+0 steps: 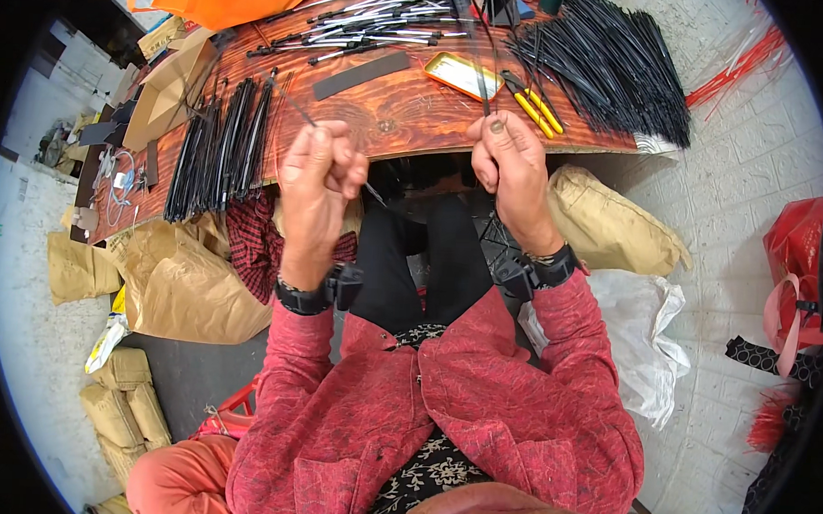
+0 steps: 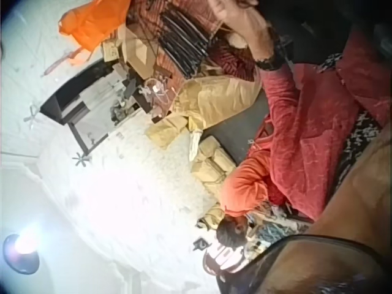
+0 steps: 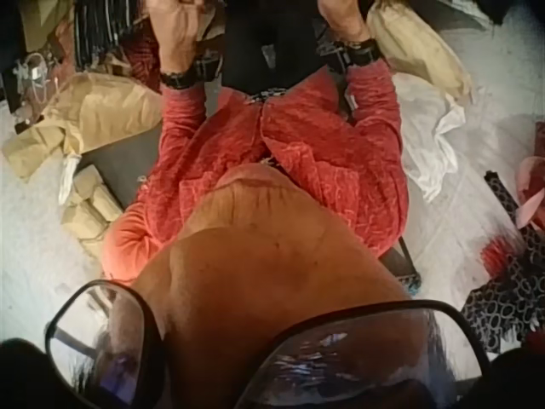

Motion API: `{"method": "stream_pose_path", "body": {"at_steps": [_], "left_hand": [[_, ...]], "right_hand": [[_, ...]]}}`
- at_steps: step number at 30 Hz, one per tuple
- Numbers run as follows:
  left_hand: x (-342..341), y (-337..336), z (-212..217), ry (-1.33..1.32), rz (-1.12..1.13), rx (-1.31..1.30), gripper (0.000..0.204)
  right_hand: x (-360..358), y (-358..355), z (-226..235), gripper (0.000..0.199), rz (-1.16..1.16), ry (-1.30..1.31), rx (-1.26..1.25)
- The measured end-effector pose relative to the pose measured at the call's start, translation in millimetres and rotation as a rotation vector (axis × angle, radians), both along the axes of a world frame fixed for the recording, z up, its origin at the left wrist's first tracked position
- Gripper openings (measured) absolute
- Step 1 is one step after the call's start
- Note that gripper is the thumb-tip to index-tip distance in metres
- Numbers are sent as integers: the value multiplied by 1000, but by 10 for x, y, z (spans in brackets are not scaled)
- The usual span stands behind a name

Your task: Bundling groups of black cables together using plastic cable ties and cutting the excess with pliers.

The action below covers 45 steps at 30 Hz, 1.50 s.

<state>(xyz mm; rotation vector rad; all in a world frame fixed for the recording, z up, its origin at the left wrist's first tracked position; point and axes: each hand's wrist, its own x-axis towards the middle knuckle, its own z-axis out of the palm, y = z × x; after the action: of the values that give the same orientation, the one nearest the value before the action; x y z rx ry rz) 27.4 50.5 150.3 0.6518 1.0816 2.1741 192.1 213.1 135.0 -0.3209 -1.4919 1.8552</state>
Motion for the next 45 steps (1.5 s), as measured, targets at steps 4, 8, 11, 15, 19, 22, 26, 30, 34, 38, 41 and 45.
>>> {"method": "stream_pose_path", "body": {"at_steps": [4,8,11,15,19,22,26,30,34,38,41,45], "left_hand": [[-168,-7,-98,48,47,89,26],[126,116,7,88,-28,-19,26],[93,153,-90,86,-40,-48,27],[143,206,-245,188,-98,-139,28],[161,301,-361,372,6,-212,27],[153,358,-510,529,88,-209,26],[287,280,-396,283,-173,-288,33],[190,287,-434,380,-155,-253,36],[-22,340,-138,199,-74,-115,37],[-244,358,-77,142,-43,-36,35],[-172,383,-32,245,-124,-98,34],[-102,497,151,365,-164,-108,30]], "right_hand": [[-3,8,48,30,1,33,-21],[-113,-106,-12,31,46,21,82],[-104,-97,-89,31,71,-48,91],[-155,-232,-189,32,32,-124,143],[-188,-311,-284,31,13,-141,211],[-188,-402,-227,31,79,-174,180],[-161,-399,-254,30,69,-253,273],[-160,-430,-395,28,-28,-207,420],[-33,-542,-509,26,22,-244,422],[32,-570,-555,28,334,-411,367],[-125,-478,-495,34,524,-282,171],[-443,-195,-85,30,398,-227,372]]}}
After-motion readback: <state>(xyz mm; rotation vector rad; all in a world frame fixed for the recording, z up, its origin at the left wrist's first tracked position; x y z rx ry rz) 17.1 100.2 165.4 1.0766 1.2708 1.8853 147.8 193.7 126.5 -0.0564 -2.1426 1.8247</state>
